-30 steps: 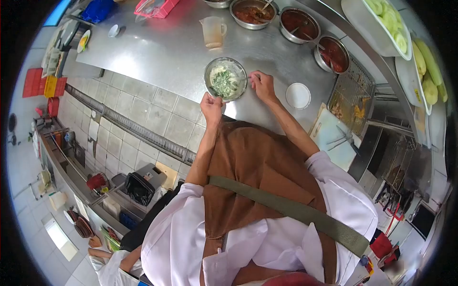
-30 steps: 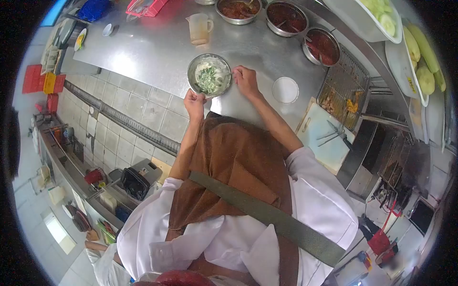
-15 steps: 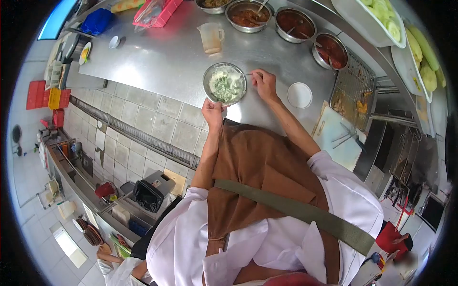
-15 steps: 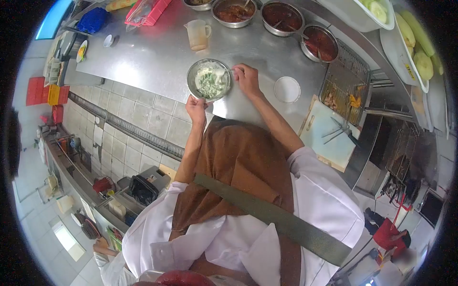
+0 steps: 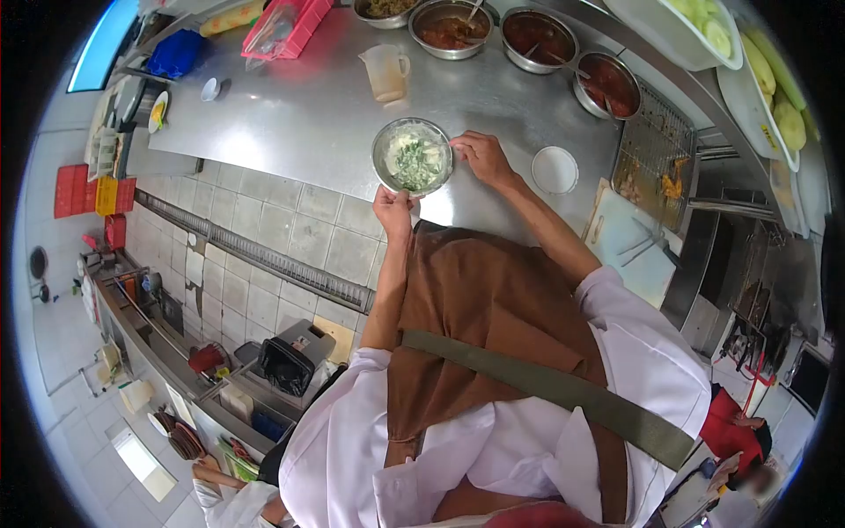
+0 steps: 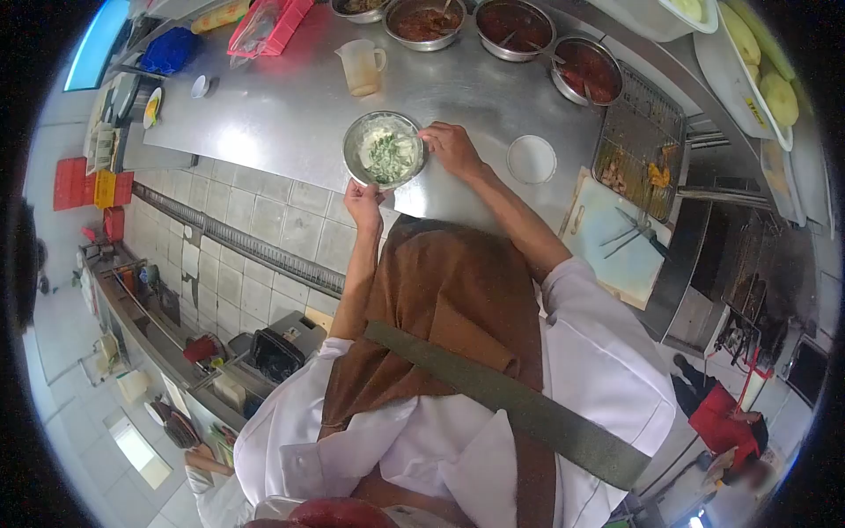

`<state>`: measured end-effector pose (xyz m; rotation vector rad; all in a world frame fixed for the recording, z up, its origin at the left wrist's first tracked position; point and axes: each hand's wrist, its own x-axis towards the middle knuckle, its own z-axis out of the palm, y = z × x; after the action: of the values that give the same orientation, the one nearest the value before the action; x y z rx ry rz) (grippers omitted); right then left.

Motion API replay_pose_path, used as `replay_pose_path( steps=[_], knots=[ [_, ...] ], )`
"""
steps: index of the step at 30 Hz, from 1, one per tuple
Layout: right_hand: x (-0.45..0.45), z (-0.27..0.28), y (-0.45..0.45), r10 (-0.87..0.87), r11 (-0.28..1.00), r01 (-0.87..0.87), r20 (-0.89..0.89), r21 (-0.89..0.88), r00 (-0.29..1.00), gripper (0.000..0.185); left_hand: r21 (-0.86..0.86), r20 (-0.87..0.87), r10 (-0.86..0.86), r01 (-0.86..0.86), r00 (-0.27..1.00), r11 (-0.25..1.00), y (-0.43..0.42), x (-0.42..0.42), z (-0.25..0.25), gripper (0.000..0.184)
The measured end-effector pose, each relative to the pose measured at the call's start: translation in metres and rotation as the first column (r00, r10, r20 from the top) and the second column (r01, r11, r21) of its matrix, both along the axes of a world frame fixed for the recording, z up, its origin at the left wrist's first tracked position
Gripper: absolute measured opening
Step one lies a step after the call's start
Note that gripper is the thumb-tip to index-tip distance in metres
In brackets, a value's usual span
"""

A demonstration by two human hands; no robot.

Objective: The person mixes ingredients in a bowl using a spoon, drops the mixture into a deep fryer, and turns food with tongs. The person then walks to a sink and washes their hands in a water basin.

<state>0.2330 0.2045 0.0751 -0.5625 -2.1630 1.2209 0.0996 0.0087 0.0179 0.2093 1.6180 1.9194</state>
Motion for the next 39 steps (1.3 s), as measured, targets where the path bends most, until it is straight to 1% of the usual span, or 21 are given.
replay_pose_path(
  steps=[2, 5, 7, 11, 13, 16, 19, 22, 25, 28, 30, 31, 33, 34, 37, 39],
  knots=[
    [0.0, 0.002, 0.003, 0.039, 0.997, -0.04, 0.009, 0.059, 0.999, 0.022, 0.013, 0.028, 0.011, -0.011, 1.0, 1.0, 0.004, 0.005, 0.026, 0.026],
    [0.006, -0.005, 0.002, 0.084, 0.988, -0.086, 0.019, 0.131, 0.996, 0.023, -0.017, 0.02, -0.008, 0.008, 1.0, 1.0, -0.001, -0.003, -0.001, 0.026],
    [0.005, -0.002, 0.0, 0.091, 0.981, -0.086, -0.017, 0.176, 0.996, 0.025, 0.02, 0.031, -0.01, 0.009, 0.999, 1.0, 0.005, -0.004, 0.009, 0.024],
    [0.003, 0.003, 0.013, 0.125, 0.966, -0.127, 0.022, 0.227, 0.992, 0.026, 0.03, 0.071, -0.021, 0.019, 0.997, 0.999, 0.001, 0.001, 0.025, 0.021],
    [0.004, 0.002, 0.012, 0.138, 0.958, -0.149, 0.064, 0.246, 0.988, 0.025, 0.033, 0.074, -0.011, 0.009, 0.997, 0.999, -0.004, 0.003, 0.017, 0.017],
    [0.0, 0.001, 0.014, 0.137, 0.949, -0.122, -0.031, 0.29, 0.99, 0.021, 0.034, 0.066, -0.021, 0.018, 0.998, 0.999, 0.004, -0.006, 0.015, 0.014],
    [-0.005, -0.003, 0.02, 0.137, 0.942, -0.155, 0.079, 0.299, 0.987, 0.019, 0.025, 0.079, -0.03, 0.028, 0.996, 0.999, 0.0, -0.006, 0.012, 0.012],
    [-0.018, 0.004, 0.021, 0.074, 0.949, -0.079, 0.029, 0.304, 0.997, 0.018, 0.02, 0.101, -0.052, 0.05, 0.993, 0.999, -0.003, -0.007, 0.015, 0.011],
    [-0.023, 0.022, 0.023, 0.054, 0.965, -0.069, 0.068, 0.253, 0.996, 0.02, 0.041, 0.13, -0.051, 0.046, 0.99, 0.998, 0.001, -0.01, 0.017, 0.012],
    [-0.029, 0.003, 0.029, 0.099, 0.95, -0.08, -0.048, 0.302, 0.994, 0.018, 0.047, 0.147, -0.06, 0.054, 0.987, 0.997, 0.0, -0.011, 0.019, 0.012],
    [-0.025, -0.011, 0.029, 0.182, 0.924, -0.172, 0.003, 0.341, 0.983, 0.018, 0.06, 0.163, -0.078, 0.069, 0.984, 0.996, 0.0, -0.013, 0.024, 0.011],
    [-0.023, -0.016, 0.031, 0.222, 0.907, -0.218, 0.029, 0.361, 0.975, 0.018, 0.048, 0.157, -0.061, 0.054, 0.986, 0.997, -0.003, -0.015, 0.016, 0.011],
    [-0.014, -0.016, 0.033, 0.236, 0.92, -0.248, 0.077, 0.305, 0.969, 0.018, 0.034, 0.144, -0.028, 0.023, 0.989, 0.999, -0.006, -0.022, -0.003, 0.011],
    [-0.009, -0.01, 0.031, 0.245, 0.924, -0.265, 0.103, 0.276, 0.964, 0.018, 0.023, 0.112, -0.027, 0.024, 0.993, 0.999, -0.006, -0.021, -0.001, 0.009],
    [0.001, 0.011, 0.026, 0.133, 0.977, -0.148, 0.1, 0.156, 0.986, 0.018, 0.003, 0.115, -0.034, 0.034, 0.993, 0.999, -0.005, -0.012, 0.01, 0.009],
    [0.001, 0.006, 0.021, 0.157, 0.971, -0.174, 0.11, 0.166, 0.981, 0.017, 0.008, 0.131, -0.036, 0.035, 0.991, 0.999, -0.003, -0.01, 0.011, 0.01]
  ],
)
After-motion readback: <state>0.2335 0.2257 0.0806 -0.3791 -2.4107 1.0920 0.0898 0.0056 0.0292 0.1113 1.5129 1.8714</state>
